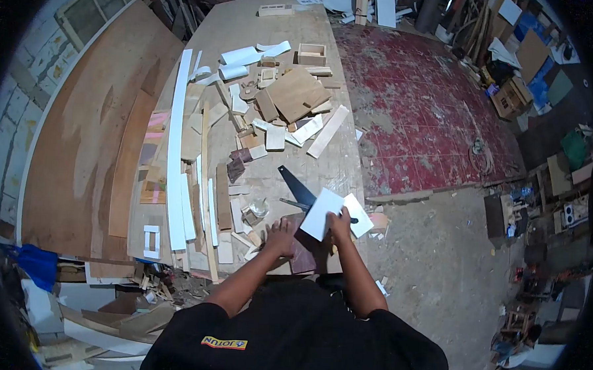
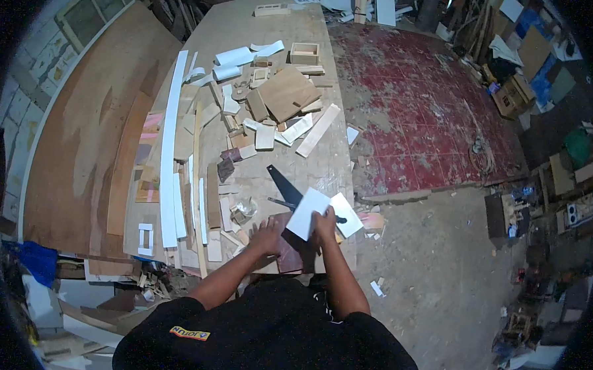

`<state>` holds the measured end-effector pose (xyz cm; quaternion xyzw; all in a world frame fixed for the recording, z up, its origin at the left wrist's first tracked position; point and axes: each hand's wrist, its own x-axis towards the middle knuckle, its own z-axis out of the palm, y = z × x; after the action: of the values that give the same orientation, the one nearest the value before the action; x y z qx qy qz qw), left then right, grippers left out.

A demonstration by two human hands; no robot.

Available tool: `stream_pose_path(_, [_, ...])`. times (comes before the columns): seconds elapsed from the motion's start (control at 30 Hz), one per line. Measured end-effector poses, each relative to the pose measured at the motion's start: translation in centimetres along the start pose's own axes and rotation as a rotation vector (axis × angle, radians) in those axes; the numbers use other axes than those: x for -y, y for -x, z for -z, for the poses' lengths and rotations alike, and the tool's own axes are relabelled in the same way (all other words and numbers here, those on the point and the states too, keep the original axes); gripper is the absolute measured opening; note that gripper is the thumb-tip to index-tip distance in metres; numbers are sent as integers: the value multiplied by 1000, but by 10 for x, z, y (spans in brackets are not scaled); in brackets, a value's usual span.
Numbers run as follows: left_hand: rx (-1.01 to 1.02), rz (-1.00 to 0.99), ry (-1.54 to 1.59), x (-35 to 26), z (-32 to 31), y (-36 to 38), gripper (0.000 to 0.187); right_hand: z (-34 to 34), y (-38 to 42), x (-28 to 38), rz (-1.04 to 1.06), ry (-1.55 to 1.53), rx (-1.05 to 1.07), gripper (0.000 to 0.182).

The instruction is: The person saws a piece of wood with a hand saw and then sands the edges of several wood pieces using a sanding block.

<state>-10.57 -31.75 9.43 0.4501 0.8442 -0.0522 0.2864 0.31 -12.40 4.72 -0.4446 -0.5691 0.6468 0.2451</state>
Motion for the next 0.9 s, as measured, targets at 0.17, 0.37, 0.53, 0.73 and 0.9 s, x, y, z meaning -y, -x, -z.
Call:
stream_pose_path(0.17, [-197,-60,430,-41,59,0,57,87,-19,15,-318,-240,97,38])
stream_pose_path(0.37, [-248,-35,1268,-92,3,-48,43,107,-44,35,-416,-207,361,35])
stream_pose_path(0.53, [-226,127,1403,-108,17,-34,31,97,-76,43,-401,-103,542,30])
stream_pose_path(0.73, [-506,297,1356,-83,-8,-34,34,136,-147,4,302,715,305,45])
stream_pose_path(0.9, [-499,498,1591,-77,-19,-28,42,163,-146,-3,191,789,273,65])
